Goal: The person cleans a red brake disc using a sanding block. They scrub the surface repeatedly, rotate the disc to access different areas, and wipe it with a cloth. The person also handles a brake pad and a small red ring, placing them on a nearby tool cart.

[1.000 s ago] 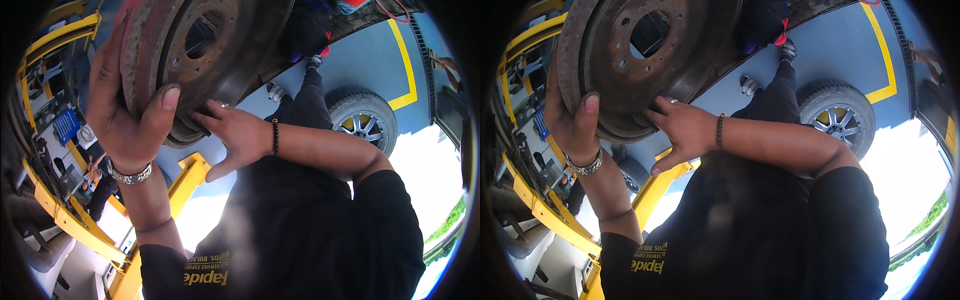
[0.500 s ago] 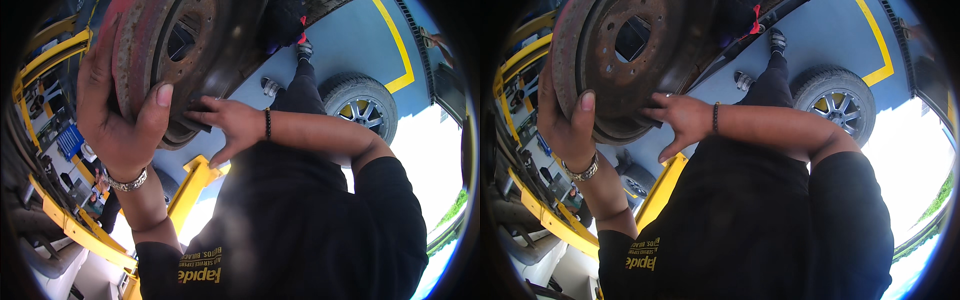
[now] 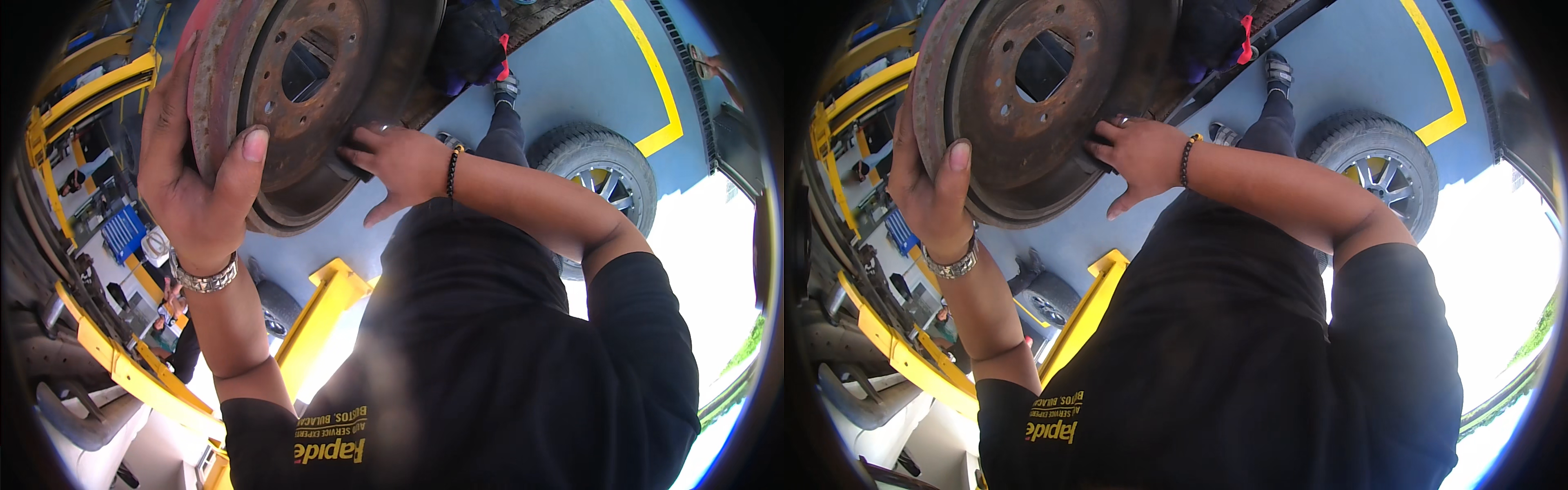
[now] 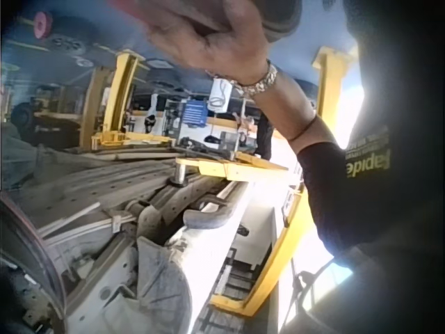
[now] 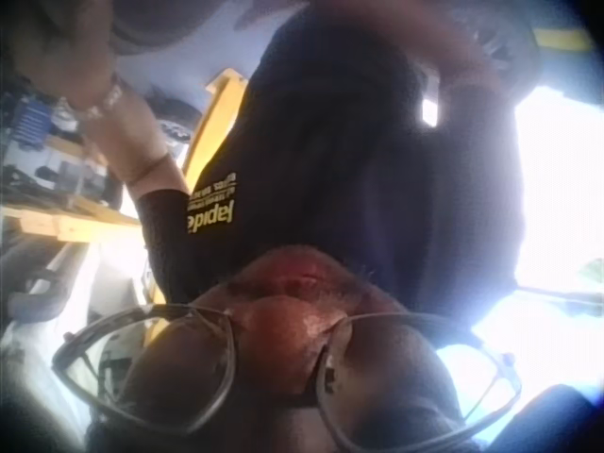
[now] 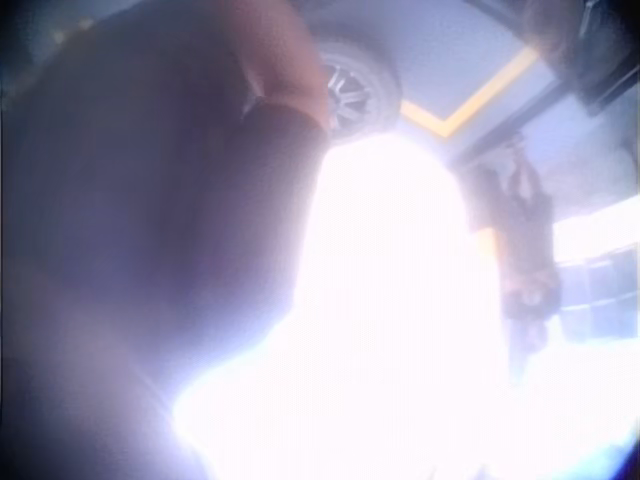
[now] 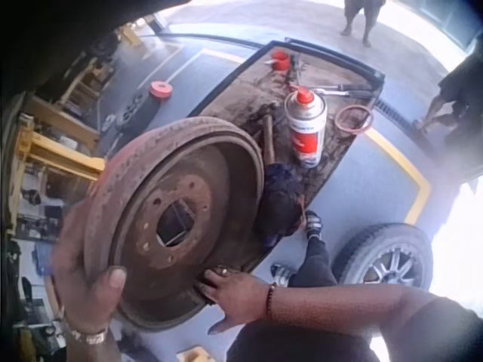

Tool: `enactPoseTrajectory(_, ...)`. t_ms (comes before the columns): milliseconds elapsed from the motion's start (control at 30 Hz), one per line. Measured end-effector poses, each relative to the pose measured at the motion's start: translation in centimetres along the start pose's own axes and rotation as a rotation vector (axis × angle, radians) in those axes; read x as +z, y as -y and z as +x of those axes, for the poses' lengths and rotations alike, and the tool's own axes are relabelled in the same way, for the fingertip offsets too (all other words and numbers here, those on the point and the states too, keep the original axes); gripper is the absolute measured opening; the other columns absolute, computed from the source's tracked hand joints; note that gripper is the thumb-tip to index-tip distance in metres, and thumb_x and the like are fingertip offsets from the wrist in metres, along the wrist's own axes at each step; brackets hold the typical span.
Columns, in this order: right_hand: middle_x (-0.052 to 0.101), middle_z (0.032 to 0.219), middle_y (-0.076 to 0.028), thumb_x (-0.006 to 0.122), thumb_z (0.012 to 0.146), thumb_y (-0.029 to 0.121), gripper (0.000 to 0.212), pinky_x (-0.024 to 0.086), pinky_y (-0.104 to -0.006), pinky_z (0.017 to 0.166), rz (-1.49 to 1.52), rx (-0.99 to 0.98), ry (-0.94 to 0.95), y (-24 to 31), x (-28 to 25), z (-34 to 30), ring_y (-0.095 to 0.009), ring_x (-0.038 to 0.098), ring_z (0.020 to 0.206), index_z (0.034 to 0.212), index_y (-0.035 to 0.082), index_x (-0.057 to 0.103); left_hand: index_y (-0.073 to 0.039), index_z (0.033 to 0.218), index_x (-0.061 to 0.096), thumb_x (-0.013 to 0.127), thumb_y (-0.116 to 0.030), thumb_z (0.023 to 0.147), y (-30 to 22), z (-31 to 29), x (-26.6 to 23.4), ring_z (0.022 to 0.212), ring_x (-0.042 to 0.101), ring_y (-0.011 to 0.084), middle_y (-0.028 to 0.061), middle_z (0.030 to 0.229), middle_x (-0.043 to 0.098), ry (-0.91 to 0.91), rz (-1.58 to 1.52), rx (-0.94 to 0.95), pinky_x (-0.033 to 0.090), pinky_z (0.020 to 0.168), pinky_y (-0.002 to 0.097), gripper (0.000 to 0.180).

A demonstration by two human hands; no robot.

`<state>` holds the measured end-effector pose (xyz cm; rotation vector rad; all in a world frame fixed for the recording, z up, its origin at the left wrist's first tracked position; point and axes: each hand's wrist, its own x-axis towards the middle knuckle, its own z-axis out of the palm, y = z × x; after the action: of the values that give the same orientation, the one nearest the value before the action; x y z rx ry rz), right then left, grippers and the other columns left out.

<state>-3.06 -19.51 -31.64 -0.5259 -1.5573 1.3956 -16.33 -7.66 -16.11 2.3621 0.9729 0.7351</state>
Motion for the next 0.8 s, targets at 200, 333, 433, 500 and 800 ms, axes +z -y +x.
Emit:
enactPoseTrajectory(200, 0.056, 0.128, -0.019, 0.084, 0.064, 0.061, 0.104, 0.051, -0.0421, 0.098, -0.237, 0.081, 0.094, -2.1, -3.1, 0.1, -0.036, 0.06, 0.114, 0.14, -0.002, 0.051, 0.009, 0.139, 0.055, 0.079, -0.022, 0.083, -0.3, 0.3, 0.2, 0.122, 0.058, 0.0252, 0.0204, 0.14, 0.058, -0.004, -0.002, -0.036, 0.047, 0.102, 0.0363, 0.068)
enactPoseTrajectory(333, 0.055, 0.13, -0.021, 0.082, 0.067, 0.065, 0.102, 0.052, -0.0426, 0.095, -0.238, 0.076, 0.189, -0.1, -1.3, -0.1, -0.037, 0.062, 0.109, 0.137, -0.003, 0.053, 0.008, 0.138, 0.056, 0.079, -0.02, 0.083, -0.2, 0.1, 0.1, 0.119, 0.06, 0.0233, 0.0188, 0.137, 0.059, -0.037, -0.035, -0.025, 0.047, 0.1, 0.0346, 0.066)
enactPoseTrajectory(433, 0.052, 0.134, -0.022, 0.08, 0.069, 0.066, 0.104, 0.051, -0.0432, 0.099, -0.734, 0.202, 0.397, -5.5, -7.8, -0.1, -0.039, 0.06, 0.114, 0.141, -0.002, 0.051, 0.007, 0.138, 0.057, 0.08, -0.02, 0.082, -0.4, 0.2, 0.3, 0.113, 0.061, 0.022, 0.0163, 0.13, 0.061, -0.021, -0.017, -0.016, 0.049, 0.096, 0.0338, 0.065)
enactPoseTrajectory(500, 0.051, 0.136, -0.022, 0.08, 0.07, 0.067, 0.104, 0.05, -0.0434, 0.101, -0.876, 0.265, 0.47, -5.7, -8.7, -0.3, -0.04, 0.059, 0.117, 0.143, -0.001, 0.05, 0.006, 0.138, 0.058, 0.082, -0.023, 0.081, -0.8, 0.3, 0.4, 0.108, 0.062, 0.0216, 0.0149, 0.125, 0.062, -0.015, -0.02, -0.039, 0.05, 0.094, 0.0337, 0.068)
enactPoseTrajectory(800, 0.053, 0.137, -0.019, 0.074, 0.072, 0.071, 0.096, 0.049, -0.0416, 0.105, -1.1, 0.161, 0.336, -7.4, -11.2, -1.1, -0.036, 0.059, 0.121, 0.134, 0.0, 0.059, 0.002, 0.149, 0.041, 0.09, -0.061, 0.062, -2.0, -2.0, 0.5, 0.117, 0.059, 0.0323, 0.0198, 0.133, 0.055, 0.009, 0.135, -0.037, 0.049, 0.099, 0.0432, 0.119)
